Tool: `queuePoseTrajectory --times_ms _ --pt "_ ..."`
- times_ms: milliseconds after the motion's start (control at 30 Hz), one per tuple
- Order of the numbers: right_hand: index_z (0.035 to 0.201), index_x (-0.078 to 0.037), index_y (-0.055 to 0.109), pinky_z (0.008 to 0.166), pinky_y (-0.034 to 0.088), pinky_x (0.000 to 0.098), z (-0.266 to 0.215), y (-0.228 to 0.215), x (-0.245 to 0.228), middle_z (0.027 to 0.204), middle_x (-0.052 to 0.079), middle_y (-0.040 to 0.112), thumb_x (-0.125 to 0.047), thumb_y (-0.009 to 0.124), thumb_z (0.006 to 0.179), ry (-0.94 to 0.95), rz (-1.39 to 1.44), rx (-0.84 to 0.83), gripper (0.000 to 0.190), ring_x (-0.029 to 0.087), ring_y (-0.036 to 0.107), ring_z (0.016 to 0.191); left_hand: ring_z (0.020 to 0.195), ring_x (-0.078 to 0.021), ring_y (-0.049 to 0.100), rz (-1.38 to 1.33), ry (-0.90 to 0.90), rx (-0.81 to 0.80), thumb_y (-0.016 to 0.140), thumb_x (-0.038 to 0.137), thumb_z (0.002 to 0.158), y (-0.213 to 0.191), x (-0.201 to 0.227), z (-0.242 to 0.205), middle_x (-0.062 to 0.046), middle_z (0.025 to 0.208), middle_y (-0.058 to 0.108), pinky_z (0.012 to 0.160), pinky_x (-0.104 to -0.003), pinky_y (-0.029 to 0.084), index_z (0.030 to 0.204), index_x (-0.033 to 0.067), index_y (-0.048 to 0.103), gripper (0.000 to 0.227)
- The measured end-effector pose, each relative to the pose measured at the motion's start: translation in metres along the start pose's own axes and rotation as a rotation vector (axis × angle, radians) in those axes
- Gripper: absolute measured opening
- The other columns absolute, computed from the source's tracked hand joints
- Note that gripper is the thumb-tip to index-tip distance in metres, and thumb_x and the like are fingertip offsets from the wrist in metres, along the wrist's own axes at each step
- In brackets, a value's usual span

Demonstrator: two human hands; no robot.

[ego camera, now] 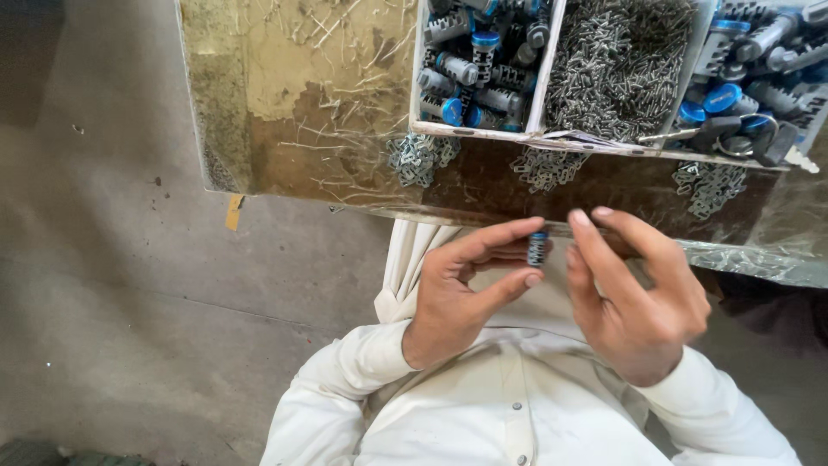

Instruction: The person repeatedly picks small metal clips from a compartmentalized tray and attaches them to cylindrical blue-and-silver hardware pieces by hand. The assembled units are held briefly before the person returns to the tray to repeat the process.

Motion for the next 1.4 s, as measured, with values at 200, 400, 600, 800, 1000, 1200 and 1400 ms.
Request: queuePoseTrajectory --times_ms 200,400,600,800,1000,1200,1400 --pt "0.115 -0.001 0.078 0.069 0.054 0.0341 0.004 0.014 0.002 0.107 0.013 0.067 -0.003 0.088 0.088 -0.081 -0.078 -0.021 0.029 0.023 0.065 0.079 0.117 -0.0156 0.069 0.026 0.039 0.046 0.075 0.000 0.097 -0.012 0.004 -0.004 -0.010 0.128 0.071 0.109 -0.030 0.056 0.144 -0.0030 0.059 0.050" --pt "0.104 -0.001 0.076 0.066 0.053 0.0269 -0.020 0.012 0.031 0.109 0.012 0.069 -0.008 0.087 0.091 0.197 0.256 0.027 0.019 0.017 0.069 0.081 0.121 -0.0162 0.068 -0.112 -0.029 -0.026 0.074 0.001 0.098 0.002 -0.010 -0.001 -0.011 0.130 0.070 0.111 -0.031 0.055 0.145 -0.0043 0.058 0.050" --pt "0.108 0.001 0.073 0.072 0.057 0.0259 -0.030 0.005 0.023 0.109 0.012 0.069 -0.012 0.084 0.098 0.189 0.261 0.085 0.020 0.018 0.072 0.090 0.119 -0.0158 0.069 -0.029 0.071 -0.041 0.074 0.000 0.099 0.011 0.001 -0.003 -0.012 0.130 0.069 0.113 -0.032 0.056 0.144 -0.0037 0.058 0.048" --pt "0.099 0.002 0.075 0.056 0.049 0.0235 -0.025 0.001 0.028 0.098 0.015 0.075 -0.002 0.080 0.086 0.348 0.436 0.053 0.014 0.016 0.071 0.076 0.118 -0.0155 0.069 0.023 0.062 -0.059 0.074 0.000 0.101 0.014 0.004 -0.001 -0.011 0.128 0.070 0.107 -0.028 0.056 0.145 -0.0035 0.059 0.047" --pt "0.100 0.001 0.074 0.065 0.057 0.0219 -0.021 -0.002 0.020 0.105 0.017 0.073 -0.002 0.081 0.086 0.261 0.482 0.049 0.015 0.020 0.074 0.089 0.117 -0.0148 0.070 0.088 0.049 -0.061 0.073 0.000 0.100 0.015 0.006 -0.001 -0.011 0.128 0.072 0.109 -0.030 0.058 0.145 -0.0007 0.061 0.046" --pt "0.113 0.002 0.075 0.082 0.062 0.0287 -0.024 -0.004 0.012 0.116 0.020 0.072 -0.001 0.076 0.097 0.155 0.334 0.018 0.017 0.023 0.075 0.099 0.115 -0.0149 0.070 0.112 0.051 -0.060 0.074 0.001 0.098 0.012 0.008 0.002 -0.012 0.135 0.071 0.106 -0.029 0.058 0.146 0.0023 0.060 0.050" --pt "0.119 0.002 0.074 0.078 0.057 0.0240 -0.032 0.003 0.028 0.115 0.020 0.075 -0.005 0.077 0.099 0.289 0.391 0.009 0.022 0.021 0.075 0.094 0.123 -0.0167 0.071 0.283 0.159 -0.150 0.067 0.004 0.109 0.018 0.020 0.001 -0.014 0.136 0.070 0.107 -0.027 0.056 0.143 0.0039 0.060 0.035"
Point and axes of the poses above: each hand's wrist, its own z-axis towards the middle knuckle, its own y-axis out of the palm, x = y × z, the point moved 7 cm from there along z, towards the middle knuckle
